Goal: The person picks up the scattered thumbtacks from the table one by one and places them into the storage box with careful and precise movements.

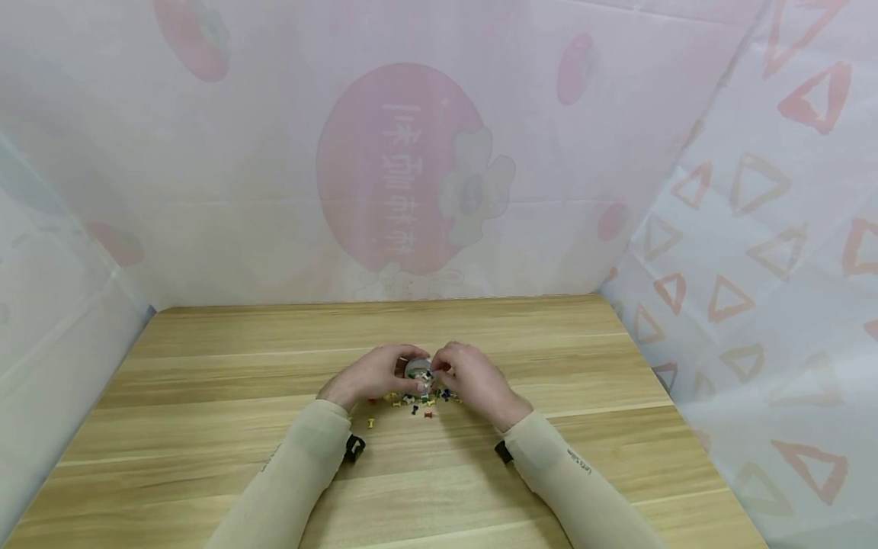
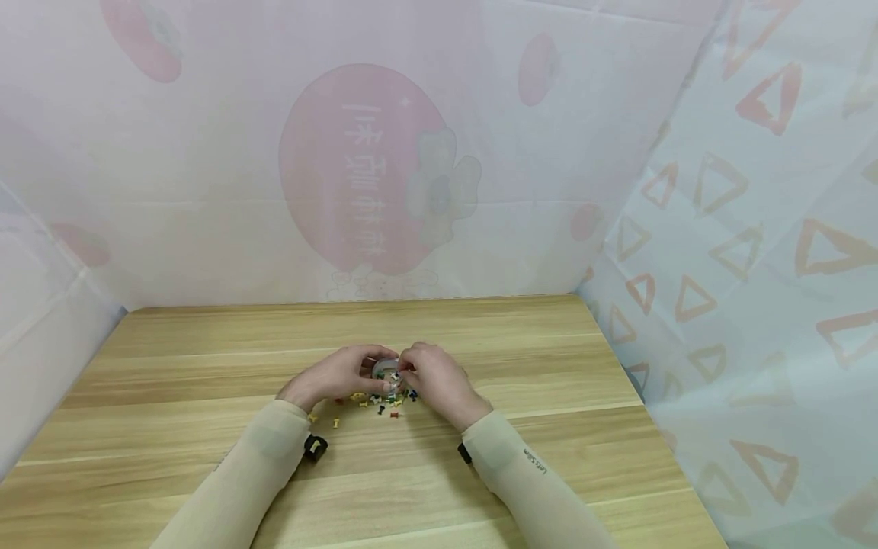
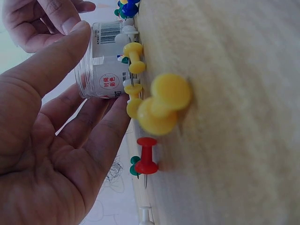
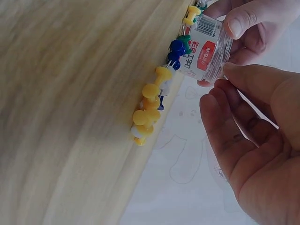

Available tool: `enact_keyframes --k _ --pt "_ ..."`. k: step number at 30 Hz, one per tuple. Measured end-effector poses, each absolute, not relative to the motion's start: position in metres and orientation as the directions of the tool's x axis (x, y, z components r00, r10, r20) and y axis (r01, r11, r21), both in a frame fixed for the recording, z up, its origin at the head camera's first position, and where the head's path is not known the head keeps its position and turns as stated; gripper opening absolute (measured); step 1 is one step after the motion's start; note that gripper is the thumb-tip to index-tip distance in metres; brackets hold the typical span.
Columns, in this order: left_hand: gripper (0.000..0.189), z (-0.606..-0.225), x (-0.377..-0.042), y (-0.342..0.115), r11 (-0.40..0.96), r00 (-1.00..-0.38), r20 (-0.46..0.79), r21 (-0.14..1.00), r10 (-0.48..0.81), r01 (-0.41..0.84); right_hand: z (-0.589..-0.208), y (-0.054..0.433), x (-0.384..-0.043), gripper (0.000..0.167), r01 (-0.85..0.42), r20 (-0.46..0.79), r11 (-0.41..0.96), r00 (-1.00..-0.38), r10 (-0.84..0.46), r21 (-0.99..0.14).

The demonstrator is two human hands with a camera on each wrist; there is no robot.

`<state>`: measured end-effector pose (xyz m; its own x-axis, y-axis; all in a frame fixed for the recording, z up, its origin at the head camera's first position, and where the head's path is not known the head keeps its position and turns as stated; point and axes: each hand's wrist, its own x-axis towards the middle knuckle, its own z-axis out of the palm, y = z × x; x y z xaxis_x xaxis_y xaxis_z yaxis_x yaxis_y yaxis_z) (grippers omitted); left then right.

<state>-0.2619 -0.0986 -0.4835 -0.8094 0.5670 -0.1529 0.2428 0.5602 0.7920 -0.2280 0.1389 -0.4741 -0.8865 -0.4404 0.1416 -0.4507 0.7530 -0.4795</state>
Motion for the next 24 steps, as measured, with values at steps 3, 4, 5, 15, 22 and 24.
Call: enact_keyframes --k 3,4,5,15,22,24 --pt "0.063 -0.483 -0.262 -0.098 0.56 -0.81 -0.151 0.791 0.567 0.244 -0.473 0.14 -0.229 0.009 -0.453 0.134 0.753 -0.885 -0.447 -0.477" --pt "0.063 -0.483 -0.262 -0.098 0.559 -0.81 -0.151 0.793 0.567 0.243 -0.473 0.141 -0.229 0.009 -0.453 0.13 0.753 -0.884 -0.449 -0.478" --pt "0.063 -0.483 -0.261 -0.098 0.558 -0.81 -0.151 0.794 0.566 0.242 -0.472 0.142 -0.229 0.009 -0.449 0.123 0.754 -0.885 -0.448 -0.479" --pt "0.064 -0.484 -0.261 -0.099 0.568 -0.816 -0.156 0.789 0.556 0.236 -0.458 0.165 -0.236 0.008 -0.422 0.067 0.779 -0.893 -0.444 -0.464" --pt "0.065 -0.484 -0.261 -0.098 0.576 -0.822 -0.167 0.787 0.545 0.222 -0.452 0.178 -0.241 0.005 -0.454 0.017 0.806 -0.875 -0.485 -0.381" --pt "0.065 -0.485 -0.261 -0.098 0.574 -0.822 -0.167 0.789 0.544 0.22 -0.451 0.182 -0.242 0.005 -0.467 -0.009 0.809 -0.864 -0.503 -0.357"
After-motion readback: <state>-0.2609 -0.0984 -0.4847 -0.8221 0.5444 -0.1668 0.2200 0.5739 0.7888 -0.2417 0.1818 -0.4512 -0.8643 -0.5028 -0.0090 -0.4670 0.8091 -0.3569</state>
